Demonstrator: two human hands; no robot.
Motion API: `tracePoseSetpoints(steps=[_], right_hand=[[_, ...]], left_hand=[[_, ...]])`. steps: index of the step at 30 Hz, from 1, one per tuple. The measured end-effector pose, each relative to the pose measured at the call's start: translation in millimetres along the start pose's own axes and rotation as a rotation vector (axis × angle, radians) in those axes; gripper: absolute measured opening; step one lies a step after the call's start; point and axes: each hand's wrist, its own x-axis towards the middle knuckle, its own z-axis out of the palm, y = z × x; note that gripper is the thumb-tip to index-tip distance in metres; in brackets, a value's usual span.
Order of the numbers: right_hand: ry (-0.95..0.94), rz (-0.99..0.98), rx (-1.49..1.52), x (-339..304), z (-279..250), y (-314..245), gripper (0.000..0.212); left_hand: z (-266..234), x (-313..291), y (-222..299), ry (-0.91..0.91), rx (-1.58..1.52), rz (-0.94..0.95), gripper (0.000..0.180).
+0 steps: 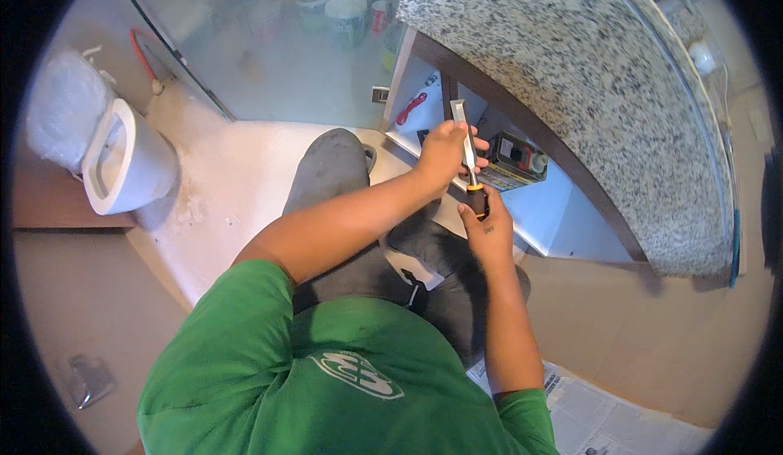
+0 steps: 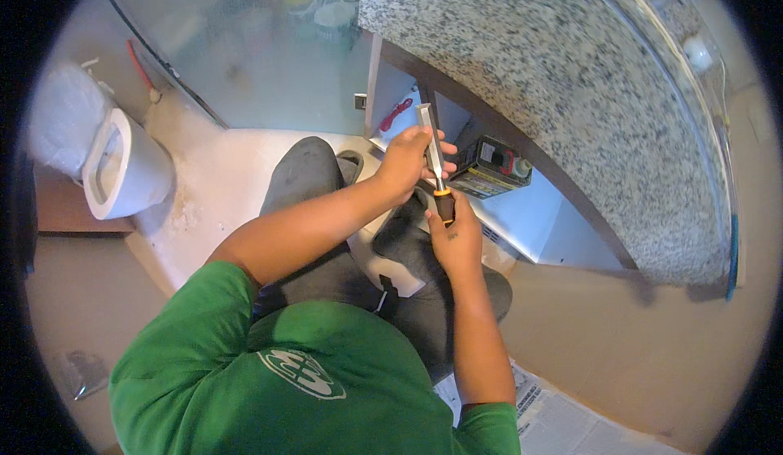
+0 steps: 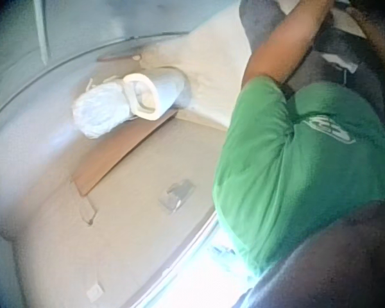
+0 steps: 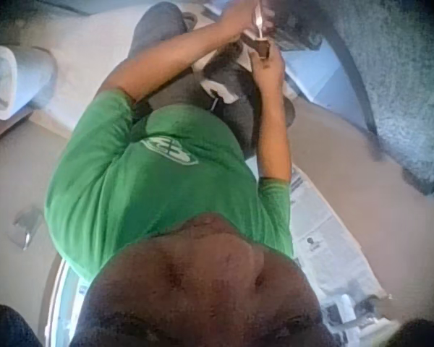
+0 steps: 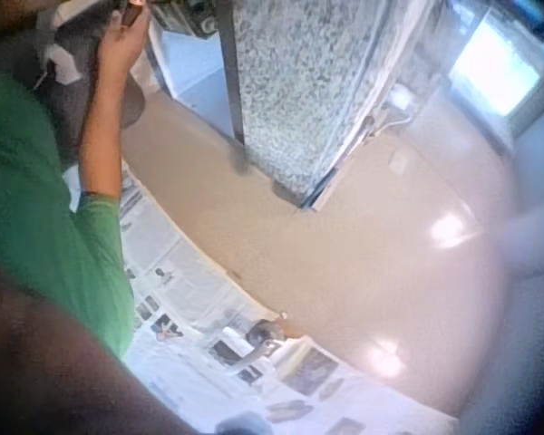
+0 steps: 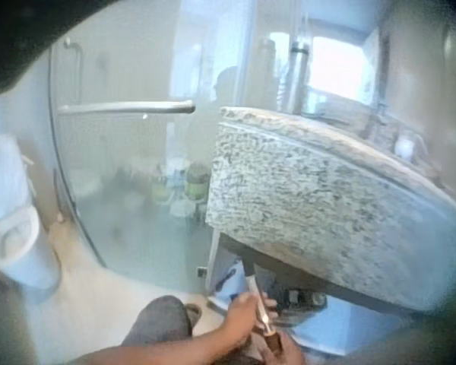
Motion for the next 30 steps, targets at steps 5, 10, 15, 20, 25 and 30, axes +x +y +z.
tracePoseSetpoints(steps=[5,10,15,20,25,30], right_hand=[[-0.254,0.331,0.042,32.0,-2.6,15.8,0.034],[-0.148,0.329,0.16,35.5,10.2,31.0,0.034],[-0.08,0.408,0.207,42.4,18.0,28.1,0.038],[-0.024,0.389,0.162,53.2,19.9,39.3,0.043],[-0.009,0.343,0.117,62.9,21.1,44.0,0.043],[-0.033,0.307,0.177,68.6,25.0,56.7,0.043]], left_hand=[[-11.6,35.2,2.0,0.064,-0.061,0.009,0.033],[-13.9,51.4,-1.2,0.081,-0.126,0.028,0.032],[-7.1,69.3,4.0,0.141,-0.137,0.055,0.03],[0.4,76.8,3.7,0.082,-0.262,0.096,0.026],[1.1,80.8,15.5,0.109,-0.356,0.109,0.021],[-6.3,91.4,15.4,0.085,-0.472,0.062,0.021]])
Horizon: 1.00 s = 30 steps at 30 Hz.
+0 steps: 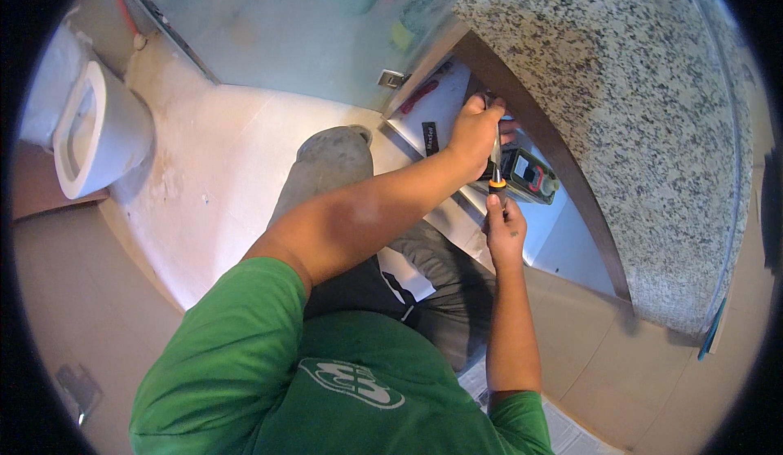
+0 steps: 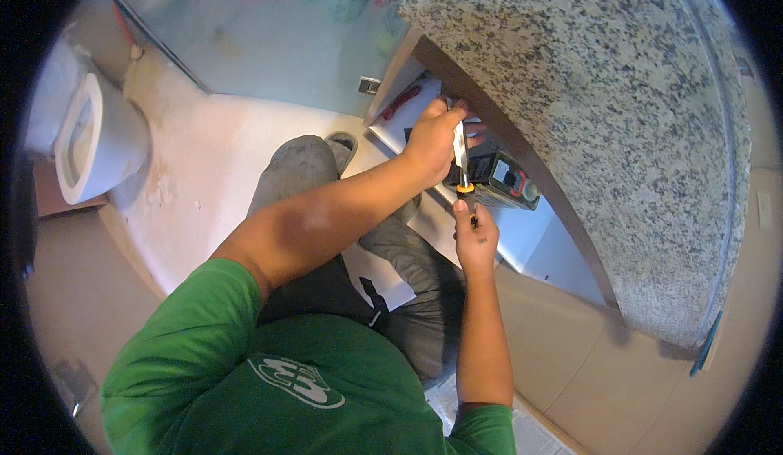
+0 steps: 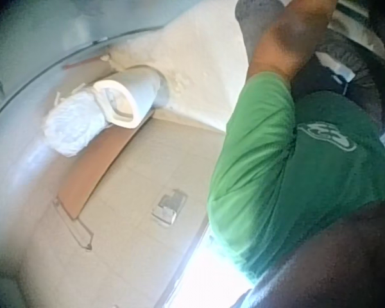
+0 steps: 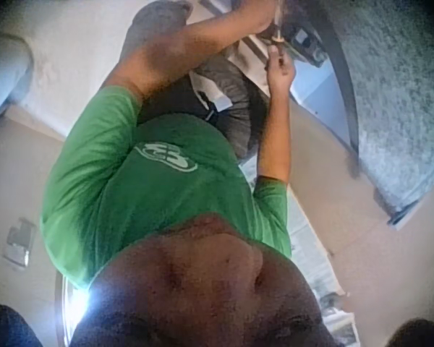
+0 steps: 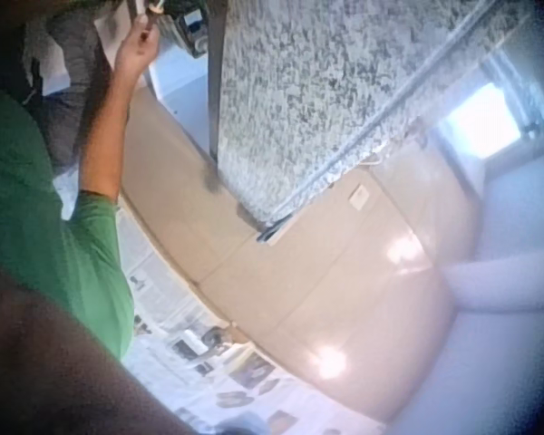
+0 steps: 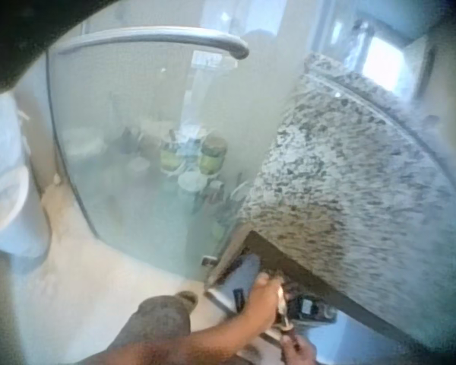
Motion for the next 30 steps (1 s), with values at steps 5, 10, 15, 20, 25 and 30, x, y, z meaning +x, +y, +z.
tracePoseSetpoints(steps=[5,10,15,20,25,30], right_hand=[[-0.029,0.009,0.055,3.1,1.3,1.9,0.041],[-0.046,0.009,0.038,5.0,1.0,3.3,0.04],[-0.058,0.006,0.061,5.4,2.3,0.3,0.041],[-0.057,0.007,0.074,5.7,2.0,0.4,0.041],[-0.063,-0.038,0.065,2.3,0.6,4.7,0.041],[-0.073,-0.016,0.095,-4.8,4.1,-1.4,0.041]], left_hand=[[-5.3,11.1,0.4,-0.03,-0.035,-0.032,0.022],[-7.2,15.1,-0.9,-0.044,-0.006,-0.049,0.028],[-5.6,13.0,3.6,-0.042,-0.016,-0.052,0.023],[-4.4,9.4,7.4,-0.049,-0.022,-0.043,0.025],[-1.9,3.2,2.8,0.026,0.016,-0.035,0.025],[-7.6,-6.2,-9.2,-0.011,0.216,-0.002,0.027]])
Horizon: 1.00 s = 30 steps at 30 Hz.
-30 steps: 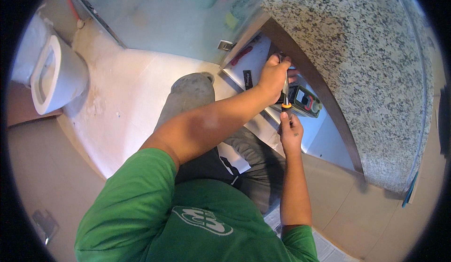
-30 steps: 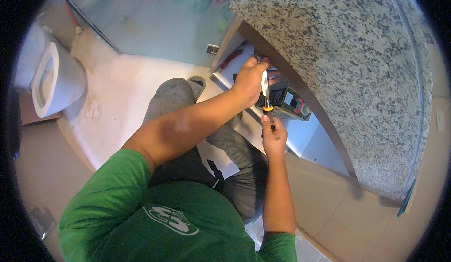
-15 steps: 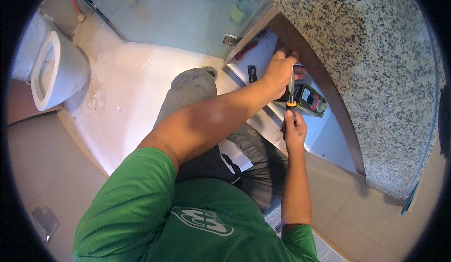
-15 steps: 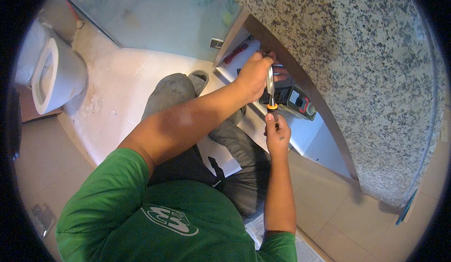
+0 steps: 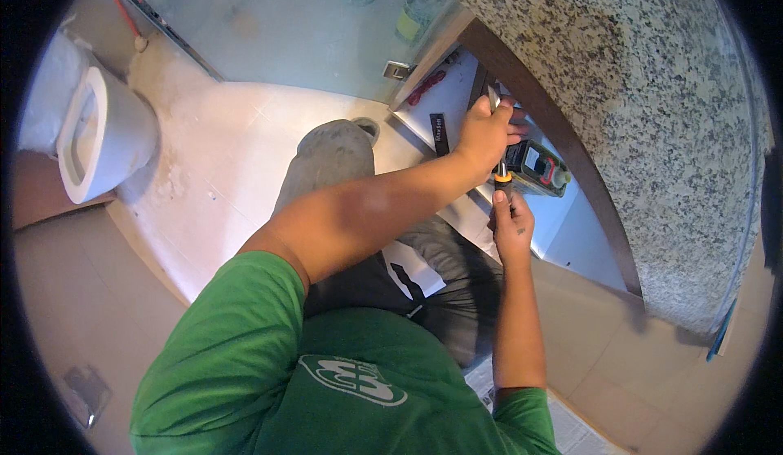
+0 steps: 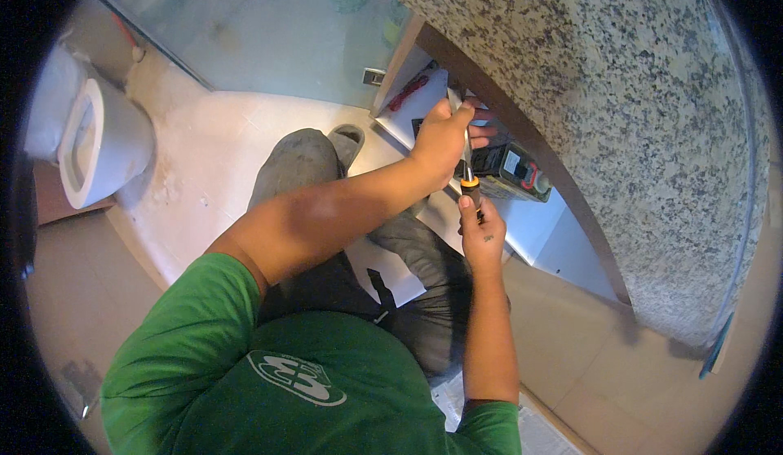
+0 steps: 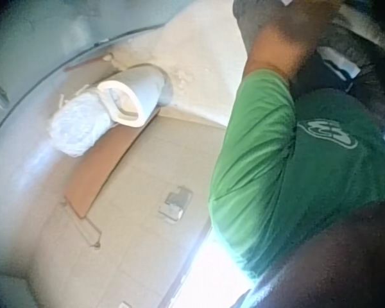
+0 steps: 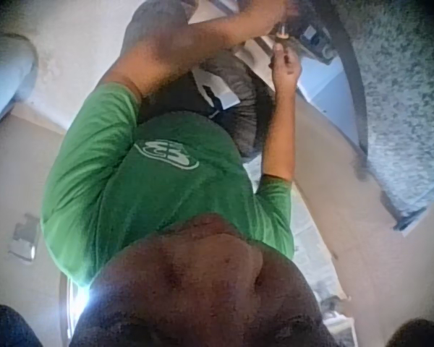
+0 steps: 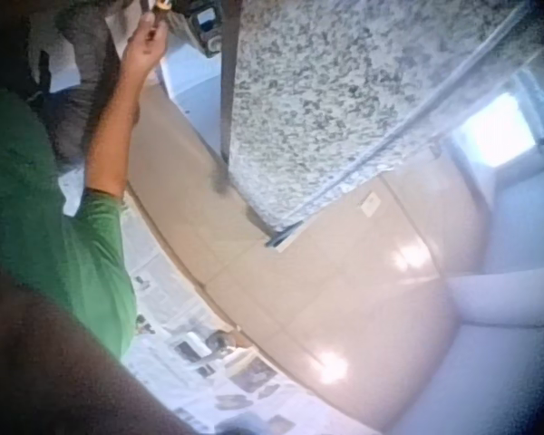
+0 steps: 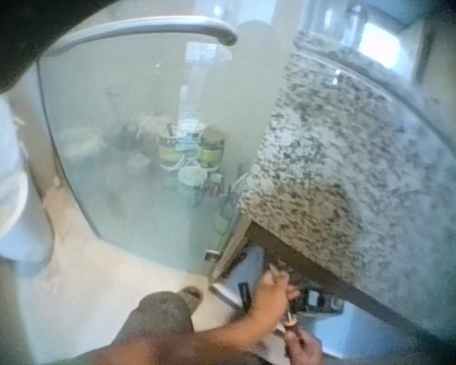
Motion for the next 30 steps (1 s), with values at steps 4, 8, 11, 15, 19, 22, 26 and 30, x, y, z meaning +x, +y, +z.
tracePoseSetpoints(steps=[4,8,11,15,19,22,26,30], right_hand=[[-0.008,0.023,-0.019,1.2,-2.7,-0.7,0.041],[-0.054,0.041,-0.056,1.4,-5.2,-5.8,0.039],[-0.093,0.038,-0.039,2.8,-5.2,-7.3,0.038],[-0.103,0.012,0.007,4.6,-3.9,-0.4,0.035],[-0.058,-0.014,-0.02,4.7,-3.2,-0.2,0.037],[-0.003,-0.086,-0.101,6.3,-3.5,2.5,0.039],[-0.005,-0.057,-0.181,10.8,-4.0,-0.4,0.04],[0.049,-0.199,-0.148,8.6,-5.6,-1.4,0.036]], left_hand=[[3.5,-5.1,2.8,0.0,-0.04,0.011,0.027],[2.8,-2.9,1.7,0.012,-0.075,0.003,0.026],[1.9,-2.2,1.0,0.001,-0.062,0.024,0.025],[0.7,-0.5,2.6,-0.021,-0.047,0.046,0.025],[3.9,-2.8,4.8,-0.033,-0.051,0.072,0.026],[5.7,-3.0,8.7,-0.029,-0.022,0.046,0.027],[1.4,0.1,10.1,-0.073,-0.029,0.05,0.029],[3.4,-3.0,10.9,-0.083,-0.019,0.059,0.027]])
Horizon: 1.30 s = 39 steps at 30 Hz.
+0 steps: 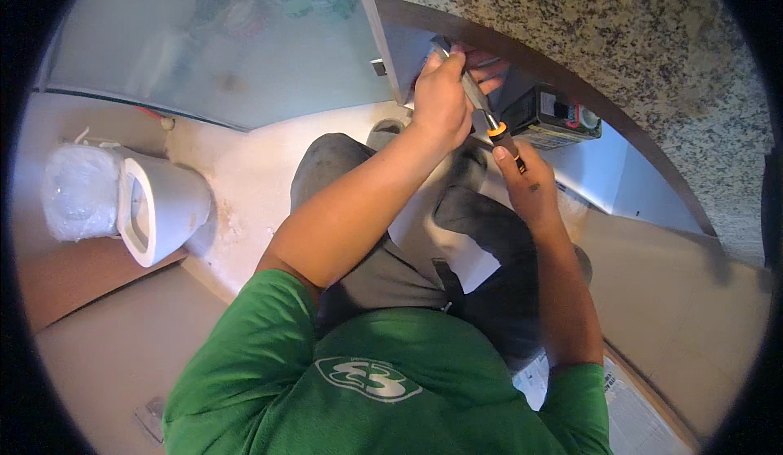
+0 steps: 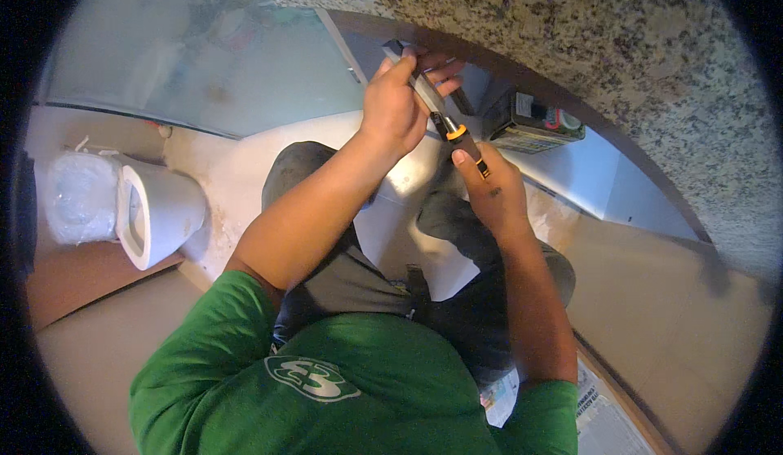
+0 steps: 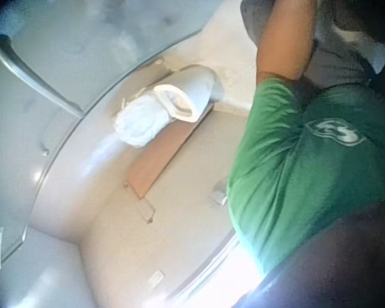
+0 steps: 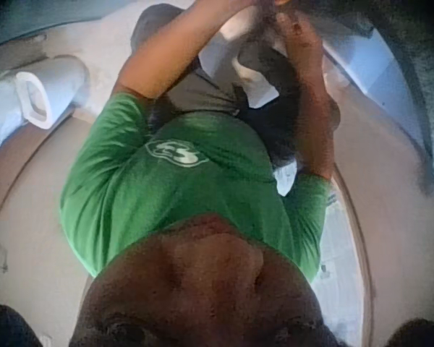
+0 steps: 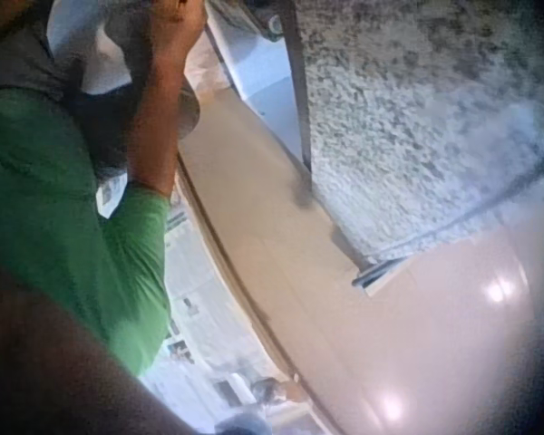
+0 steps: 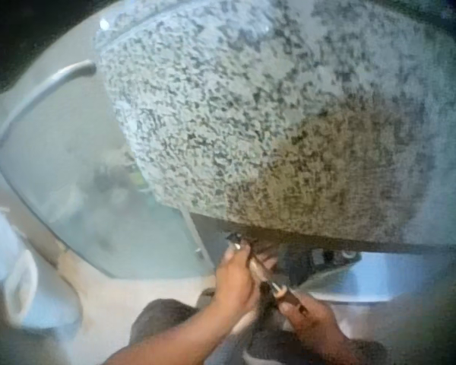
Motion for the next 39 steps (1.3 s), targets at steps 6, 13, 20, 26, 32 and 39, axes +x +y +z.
tracePoseSetpoints(steps=[6,13,20,26,32,39], right_hand=[[0.012,-0.06,0.114,-4.5,2.4,-1.8,0.028],[-0.032,0.024,0.197,-6.0,4.9,0.0,0.034],[-0.057,0.09,0.156,-3.8,-0.6,-3.1,0.037],[-0.048,0.081,0.177,-3.2,-0.5,-3.9,0.038],[-0.043,0.097,0.16,-1.1,-2.7,-5.1,0.035],[-0.062,0.104,0.134,2.6,-4.4,-2.7,0.032]], left_hand=[[-2.6,2.5,0.9,-0.033,0.017,0.016,0.02],[-9.4,7.6,-1.1,-0.044,0.0,-0.007,0.022],[-5.4,7.7,2.5,-0.054,0.009,0.003,0.021],[0.1,5.9,5.6,-0.037,0.007,0.016,0.02],[0.4,6.5,4.7,-0.032,0.016,0.01,0.025],[-1.8,6.5,3.0,-0.042,-0.016,-0.004,0.026]])
